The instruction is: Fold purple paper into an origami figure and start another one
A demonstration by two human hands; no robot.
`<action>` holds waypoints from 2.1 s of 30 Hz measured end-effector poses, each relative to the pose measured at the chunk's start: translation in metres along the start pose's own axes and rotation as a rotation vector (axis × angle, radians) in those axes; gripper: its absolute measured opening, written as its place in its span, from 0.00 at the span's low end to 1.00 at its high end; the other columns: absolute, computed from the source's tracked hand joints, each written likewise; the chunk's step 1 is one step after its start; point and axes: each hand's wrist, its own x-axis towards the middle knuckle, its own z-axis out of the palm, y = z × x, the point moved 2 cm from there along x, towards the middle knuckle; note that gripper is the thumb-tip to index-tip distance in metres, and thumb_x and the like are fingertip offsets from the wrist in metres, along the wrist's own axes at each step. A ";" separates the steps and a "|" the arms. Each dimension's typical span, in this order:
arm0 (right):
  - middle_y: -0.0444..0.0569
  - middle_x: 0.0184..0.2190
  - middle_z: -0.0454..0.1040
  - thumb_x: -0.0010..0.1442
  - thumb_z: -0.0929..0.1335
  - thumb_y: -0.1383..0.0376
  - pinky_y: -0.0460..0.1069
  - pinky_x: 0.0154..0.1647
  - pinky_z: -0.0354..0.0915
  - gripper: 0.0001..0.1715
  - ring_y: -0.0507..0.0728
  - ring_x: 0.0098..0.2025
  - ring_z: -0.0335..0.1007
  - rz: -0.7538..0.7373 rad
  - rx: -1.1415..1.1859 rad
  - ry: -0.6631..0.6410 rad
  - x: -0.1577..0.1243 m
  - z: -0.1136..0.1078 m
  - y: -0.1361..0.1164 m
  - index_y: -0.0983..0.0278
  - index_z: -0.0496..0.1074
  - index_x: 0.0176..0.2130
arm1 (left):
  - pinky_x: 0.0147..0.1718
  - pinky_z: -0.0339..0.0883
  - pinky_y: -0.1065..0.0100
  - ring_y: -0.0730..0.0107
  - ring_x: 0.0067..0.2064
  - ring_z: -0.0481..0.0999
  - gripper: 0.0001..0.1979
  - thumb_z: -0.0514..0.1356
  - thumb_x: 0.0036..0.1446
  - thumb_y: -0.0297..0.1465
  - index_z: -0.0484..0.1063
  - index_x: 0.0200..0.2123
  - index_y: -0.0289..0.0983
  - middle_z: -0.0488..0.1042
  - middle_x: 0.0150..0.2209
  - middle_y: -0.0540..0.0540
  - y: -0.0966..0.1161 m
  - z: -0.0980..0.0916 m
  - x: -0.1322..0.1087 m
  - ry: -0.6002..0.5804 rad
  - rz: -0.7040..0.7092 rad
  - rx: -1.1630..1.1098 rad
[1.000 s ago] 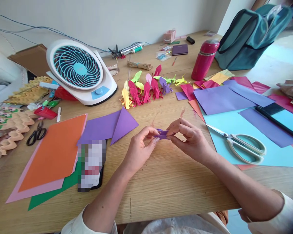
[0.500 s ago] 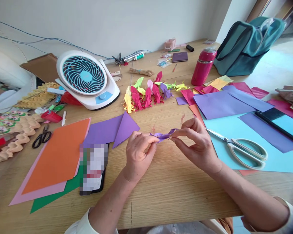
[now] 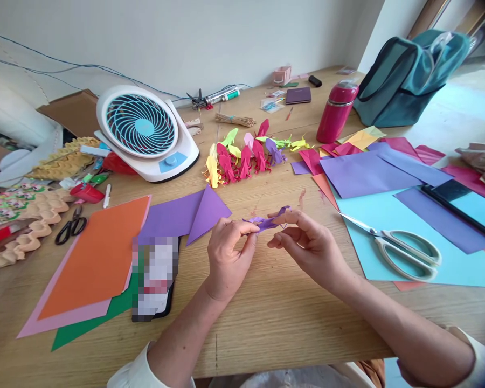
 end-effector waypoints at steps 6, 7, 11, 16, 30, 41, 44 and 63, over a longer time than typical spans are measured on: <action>0.50 0.40 0.75 0.65 0.68 0.66 0.54 0.45 0.75 0.04 0.56 0.43 0.75 -0.059 -0.056 0.039 0.003 -0.001 -0.001 0.59 0.74 0.40 | 0.38 0.68 0.66 0.69 0.37 0.74 0.07 0.61 0.60 0.23 0.75 0.37 0.41 0.74 0.34 0.48 0.000 -0.002 0.000 -0.005 0.039 0.110; 0.50 0.39 0.75 0.65 0.68 0.66 0.53 0.44 0.75 0.04 0.56 0.42 0.74 -0.079 -0.105 0.055 0.003 -0.002 -0.002 0.59 0.74 0.39 | 0.37 0.67 0.66 0.70 0.35 0.73 0.07 0.61 0.60 0.24 0.76 0.37 0.41 0.74 0.33 0.48 0.000 -0.002 -0.001 -0.009 0.045 0.130; 0.50 0.39 0.75 0.65 0.67 0.69 0.52 0.40 0.72 0.06 0.56 0.40 0.73 -0.136 -0.204 0.115 0.003 -0.006 -0.004 0.59 0.74 0.38 | 0.32 0.67 0.70 0.75 0.26 0.72 0.07 0.60 0.61 0.24 0.75 0.40 0.40 0.75 0.27 0.52 0.003 0.002 -0.006 -0.082 0.020 0.093; 0.48 0.36 0.75 0.64 0.68 0.67 0.55 0.45 0.72 0.05 0.56 0.38 0.73 -0.152 -0.245 0.147 0.004 -0.006 -0.001 0.59 0.75 0.39 | 0.33 0.75 0.72 0.74 0.30 0.80 0.05 0.58 0.65 0.29 0.73 0.42 0.40 0.80 0.33 0.50 0.003 0.012 -0.011 -0.139 -0.292 -0.341; 0.48 0.39 0.78 0.59 0.73 0.60 0.56 0.50 0.75 0.09 0.56 0.41 0.78 0.087 0.229 0.110 0.007 0.005 0.015 0.60 0.74 0.38 | 0.38 0.70 0.70 0.72 0.39 0.74 0.09 0.60 0.60 0.22 0.74 0.41 0.40 0.71 0.37 0.48 0.002 0.005 -0.002 -0.095 -0.135 -0.028; 0.45 0.37 0.81 0.50 0.79 0.61 0.51 0.46 0.77 0.13 0.53 0.37 0.79 0.297 0.476 0.067 0.014 0.001 0.016 0.61 0.76 0.36 | 0.41 0.69 0.64 0.66 0.40 0.73 0.13 0.60 0.57 0.19 0.69 0.45 0.39 0.74 0.39 0.46 0.000 0.004 0.004 -0.235 -0.022 -0.029; 0.45 0.37 0.81 0.53 0.77 0.62 0.49 0.43 0.76 0.12 0.52 0.35 0.79 0.265 0.451 0.049 0.013 0.002 0.017 0.61 0.77 0.37 | 0.42 0.69 0.65 0.66 0.41 0.74 0.13 0.59 0.57 0.18 0.69 0.45 0.38 0.75 0.40 0.46 0.001 0.004 0.003 -0.225 -0.006 -0.012; 0.44 0.32 0.73 0.61 0.70 0.66 0.48 0.34 0.64 0.03 0.52 0.32 0.67 0.070 0.024 0.042 0.007 0.001 0.018 0.62 0.74 0.38 | 0.41 0.71 0.66 0.66 0.40 0.77 0.09 0.57 0.63 0.22 0.71 0.45 0.37 0.78 0.37 0.45 0.002 0.003 -0.001 -0.213 0.189 0.115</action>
